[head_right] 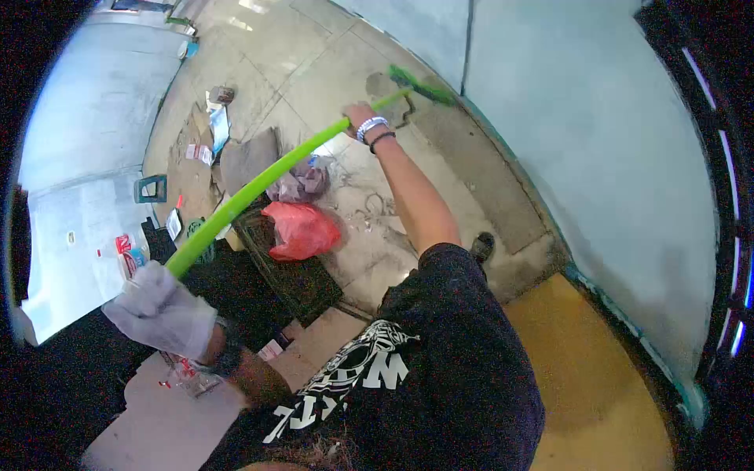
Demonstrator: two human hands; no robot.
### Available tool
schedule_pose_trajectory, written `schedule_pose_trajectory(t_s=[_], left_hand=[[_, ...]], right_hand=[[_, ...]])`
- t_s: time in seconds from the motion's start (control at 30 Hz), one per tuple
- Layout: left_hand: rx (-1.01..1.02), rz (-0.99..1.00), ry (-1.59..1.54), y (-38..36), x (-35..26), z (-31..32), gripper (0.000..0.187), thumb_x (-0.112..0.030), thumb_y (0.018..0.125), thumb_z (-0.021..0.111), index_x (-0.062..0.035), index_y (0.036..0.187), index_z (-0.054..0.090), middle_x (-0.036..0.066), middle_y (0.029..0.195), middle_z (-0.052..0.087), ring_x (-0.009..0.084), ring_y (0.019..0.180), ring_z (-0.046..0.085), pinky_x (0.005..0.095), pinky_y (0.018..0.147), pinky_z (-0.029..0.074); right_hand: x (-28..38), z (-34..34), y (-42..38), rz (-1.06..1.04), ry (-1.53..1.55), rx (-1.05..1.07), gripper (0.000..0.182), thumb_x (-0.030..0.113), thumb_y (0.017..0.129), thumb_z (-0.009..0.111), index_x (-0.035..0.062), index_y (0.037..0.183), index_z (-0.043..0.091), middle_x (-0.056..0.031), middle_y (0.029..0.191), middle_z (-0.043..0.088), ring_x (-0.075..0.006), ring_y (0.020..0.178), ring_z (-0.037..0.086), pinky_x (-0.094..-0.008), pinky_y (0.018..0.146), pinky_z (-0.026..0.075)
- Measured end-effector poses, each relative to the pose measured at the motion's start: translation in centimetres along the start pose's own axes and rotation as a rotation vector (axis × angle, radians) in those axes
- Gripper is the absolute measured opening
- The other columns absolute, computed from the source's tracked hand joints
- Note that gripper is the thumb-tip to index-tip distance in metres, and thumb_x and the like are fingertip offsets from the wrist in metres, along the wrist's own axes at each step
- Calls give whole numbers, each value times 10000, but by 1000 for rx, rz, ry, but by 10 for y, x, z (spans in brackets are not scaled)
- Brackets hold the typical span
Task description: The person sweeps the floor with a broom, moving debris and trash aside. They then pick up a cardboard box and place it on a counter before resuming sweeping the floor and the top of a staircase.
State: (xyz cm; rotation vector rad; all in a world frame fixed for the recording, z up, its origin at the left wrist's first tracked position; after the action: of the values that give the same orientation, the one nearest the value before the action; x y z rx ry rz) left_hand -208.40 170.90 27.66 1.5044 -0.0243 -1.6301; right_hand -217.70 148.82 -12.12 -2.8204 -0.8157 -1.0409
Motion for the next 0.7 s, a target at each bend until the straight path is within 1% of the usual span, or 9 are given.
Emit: schedule_pose_trajectory(t_s=[0.03, 0.13, 0.27, 0.37, 0.43, 0.5, 0.57, 0.63, 0.7], left_hand=[[-73, 63, 71, -18, 5, 9, 385, -246, 917, 340, -136, 557, 256, -35, 481, 223, 88, 440, 234, 248, 436, 243], [4, -18, 193, -66, 33, 19, 362, -241, 892, 401, -128, 571, 280, -31, 564, 254, 121, 531, 285, 295, 531, 299], [82, -67, 217, -101, 64, 24, 356, -286, 884, 438, -102, 595, 343, 8, 607, 360, 159, 601, 370, 356, 694, 375], [51, -65, 178, -95, 82, 20, 353, -289, 883, 441, -92, 604, 350, 14, 612, 380, 171, 604, 396, 349, 682, 383], [32, -71, 162, -89, 86, 24, 335, -257, 880, 437, -81, 612, 342, 22, 589, 374, 178, 590, 404, 343, 662, 392], [14, -41, 178, -77, 76, 32, 314, -220, 869, 444, -77, 611, 337, 25, 572, 363, 177, 582, 399, 341, 647, 393], [121, -16, 29, -58, 53, 21, 239, -148, 811, 466, -72, 613, 356, 36, 551, 372, 185, 572, 404, 336, 616, 398], [160, 48, 340, -47, 25, 16, 243, -132, 812, 457, -80, 603, 346, 33, 537, 358, 178, 551, 392, 323, 613, 394], [98, -12, 17, -33, 1, 9, 229, -88, 781, 468, -83, 591, 341, 38, 530, 351, 169, 542, 395, 318, 598, 393]], right_hand=[[2, 3, 10, -30, 0, -61, 132, 196, 680, 590, 95, 762, 567, -149, 828, 592, -322, 826, 560, -390, 717, 462], [-1, 4, 39, -113, 4, -111, 92, 163, 709, 560, 102, 775, 577, -152, 834, 595, -319, 823, 567, -395, 713, 462], [-17, 3, 68, -58, -45, -3, 108, 145, 736, 526, 94, 807, 589, -161, 790, 601, -326, 784, 588, -414, 681, 471], [-22, -4, 79, -87, -59, -30, 102, 133, 734, 524, 89, 794, 594, -162, 783, 604, -333, 770, 590, -414, 669, 473], [-44, 21, 88, -57, -28, -11, 97, 130, 733, 530, 93, 792, 597, -167, 800, 604, -331, 778, 591, -416, 675, 471], [-33, 4, 80, -50, 8, 10, 94, 131, 726, 540, 89, 790, 595, -170, 801, 603, -330, 778, 592, -422, 675, 469], [-14, -20, 52, -10, -24, 22, 97, 135, 700, 574, 75, 776, 579, -173, 805, 597, -335, 775, 585, -428, 683, 464], [7, -38, 29, 86, -32, 1, 101, 131, 685, 587, 68, 762, 571, -171, 801, 592, -340, 776, 577, -426, 685, 463], [22, -43, 19, -4, -23, -17, 97, 133, 696, 573, 63, 763, 567, -167, 791, 584, -346, 782, 564, -424, 689, 462]])
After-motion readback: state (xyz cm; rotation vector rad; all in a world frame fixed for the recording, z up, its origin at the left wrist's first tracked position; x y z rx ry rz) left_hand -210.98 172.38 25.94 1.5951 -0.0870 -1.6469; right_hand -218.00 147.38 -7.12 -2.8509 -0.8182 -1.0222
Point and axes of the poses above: each hand's wrist, its own y-axis towards the middle knuckle, its own z-axis out of the palm, x = y × z, the point moved 1 cm from there along y, towards the middle knuckle
